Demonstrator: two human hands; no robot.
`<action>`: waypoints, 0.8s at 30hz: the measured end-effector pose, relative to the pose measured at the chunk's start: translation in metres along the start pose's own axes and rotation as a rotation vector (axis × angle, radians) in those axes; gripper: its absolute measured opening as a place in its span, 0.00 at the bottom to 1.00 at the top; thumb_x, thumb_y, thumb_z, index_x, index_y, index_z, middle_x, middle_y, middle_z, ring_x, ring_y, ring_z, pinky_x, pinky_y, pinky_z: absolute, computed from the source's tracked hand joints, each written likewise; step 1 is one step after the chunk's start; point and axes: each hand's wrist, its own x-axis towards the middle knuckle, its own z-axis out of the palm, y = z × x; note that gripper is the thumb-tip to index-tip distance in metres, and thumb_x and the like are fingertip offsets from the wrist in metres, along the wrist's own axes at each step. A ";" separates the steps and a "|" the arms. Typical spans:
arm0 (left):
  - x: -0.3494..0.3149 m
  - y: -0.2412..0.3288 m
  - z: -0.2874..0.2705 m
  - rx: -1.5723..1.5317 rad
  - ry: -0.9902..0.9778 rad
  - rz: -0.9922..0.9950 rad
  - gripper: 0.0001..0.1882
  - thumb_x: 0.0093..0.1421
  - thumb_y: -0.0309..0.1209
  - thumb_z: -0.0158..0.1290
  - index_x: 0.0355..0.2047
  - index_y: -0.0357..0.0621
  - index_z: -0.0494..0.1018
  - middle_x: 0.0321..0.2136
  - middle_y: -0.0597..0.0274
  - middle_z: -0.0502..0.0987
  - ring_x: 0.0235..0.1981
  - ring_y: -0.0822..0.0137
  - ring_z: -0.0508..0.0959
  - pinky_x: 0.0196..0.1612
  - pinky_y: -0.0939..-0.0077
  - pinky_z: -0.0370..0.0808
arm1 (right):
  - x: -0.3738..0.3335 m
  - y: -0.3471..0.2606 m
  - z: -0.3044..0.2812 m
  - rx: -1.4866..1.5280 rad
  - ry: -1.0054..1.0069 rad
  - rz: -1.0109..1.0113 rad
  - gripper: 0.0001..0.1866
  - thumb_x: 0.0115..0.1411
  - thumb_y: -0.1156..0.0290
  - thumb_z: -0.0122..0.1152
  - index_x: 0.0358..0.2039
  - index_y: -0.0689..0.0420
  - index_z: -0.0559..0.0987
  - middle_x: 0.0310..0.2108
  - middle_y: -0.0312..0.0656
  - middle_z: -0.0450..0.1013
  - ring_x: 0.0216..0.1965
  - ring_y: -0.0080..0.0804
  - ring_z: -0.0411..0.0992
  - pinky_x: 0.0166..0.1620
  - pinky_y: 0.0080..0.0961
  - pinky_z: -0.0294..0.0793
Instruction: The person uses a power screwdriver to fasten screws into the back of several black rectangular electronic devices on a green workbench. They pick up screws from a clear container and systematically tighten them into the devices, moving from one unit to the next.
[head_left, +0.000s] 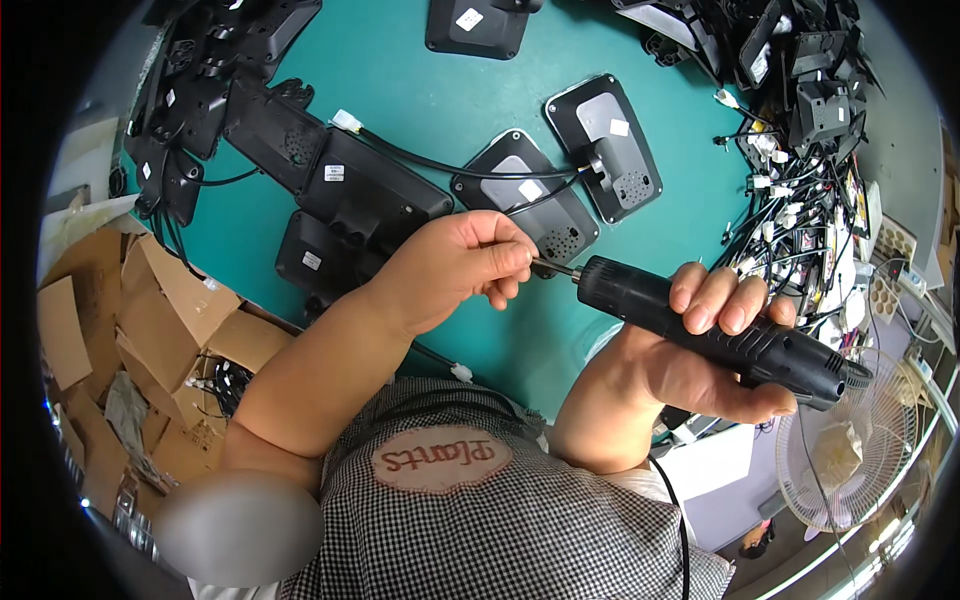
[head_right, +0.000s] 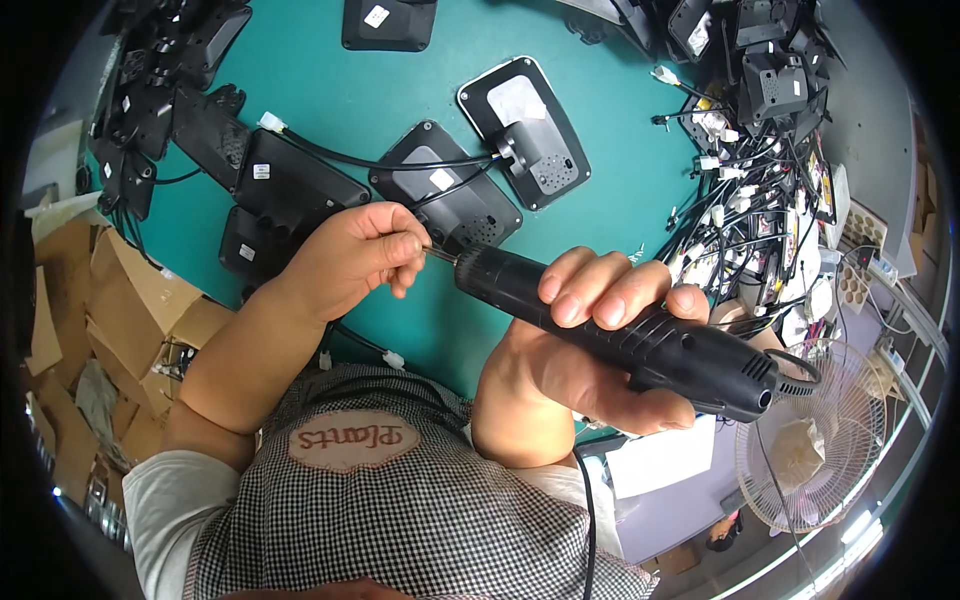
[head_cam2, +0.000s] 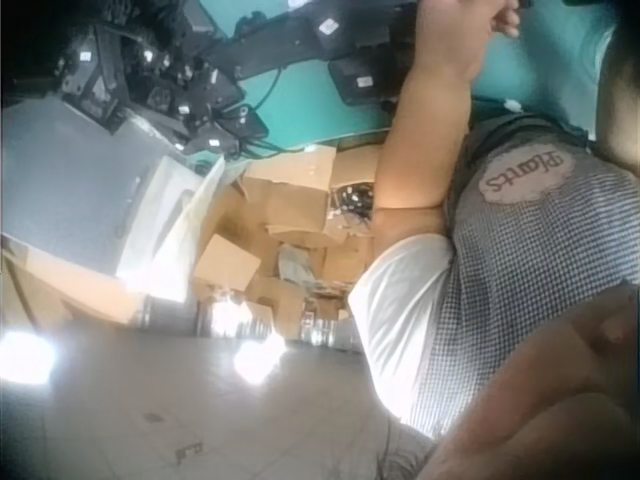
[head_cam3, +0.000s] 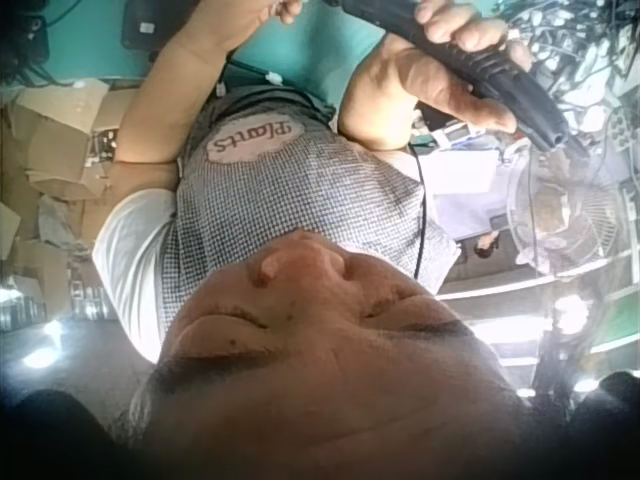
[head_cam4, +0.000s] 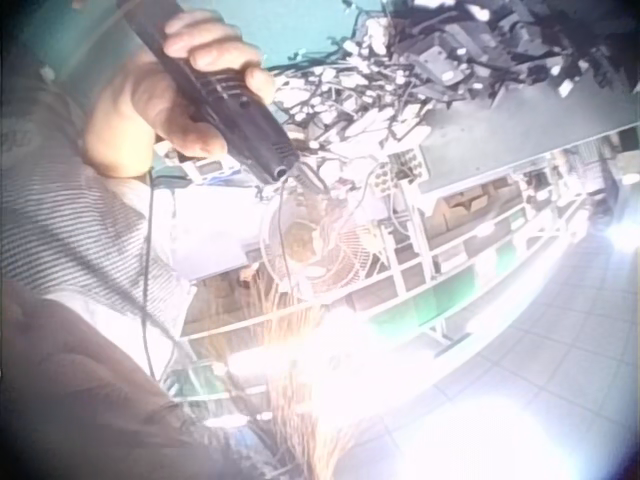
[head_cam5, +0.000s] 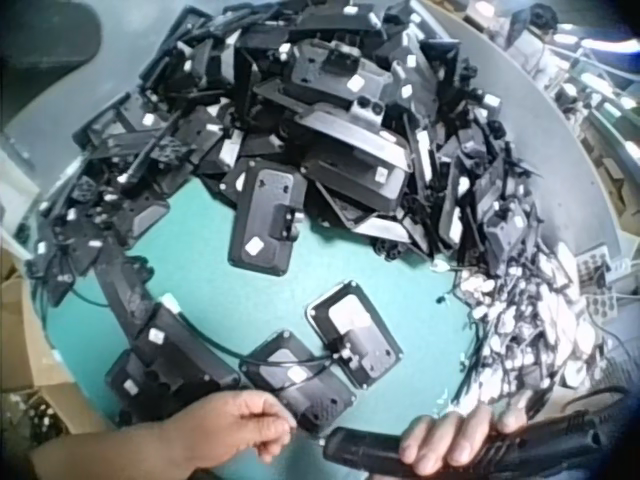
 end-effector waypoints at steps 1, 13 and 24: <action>0.001 -0.001 0.001 0.005 0.020 0.004 0.09 0.62 0.31 0.47 0.34 0.37 0.71 0.24 0.64 0.72 0.23 0.75 0.71 0.25 0.82 0.70 | 0.000 -0.001 -0.001 -0.002 0.004 0.000 0.39 0.54 0.35 0.48 0.51 0.60 0.64 0.30 0.43 0.68 0.24 0.32 0.69 0.28 0.31 0.72; 0.004 -0.008 0.029 -0.039 0.097 -0.054 0.13 0.64 0.34 0.44 0.28 0.36 0.69 0.18 0.69 0.65 0.16 0.81 0.60 0.19 0.88 0.59 | -0.006 -0.011 -0.011 -0.010 0.018 -0.011 0.38 0.55 0.37 0.49 0.51 0.60 0.64 0.30 0.43 0.67 0.24 0.33 0.69 0.29 0.32 0.72; 0.014 -0.003 0.018 1.012 0.260 0.494 0.14 0.60 0.32 0.50 0.43 0.37 0.73 0.28 0.59 0.77 0.27 0.65 0.75 0.30 0.73 0.71 | -0.038 -0.019 -0.018 -0.276 0.113 -0.102 0.35 0.52 0.38 0.56 0.45 0.57 0.64 0.27 0.42 0.67 0.20 0.33 0.68 0.24 0.31 0.71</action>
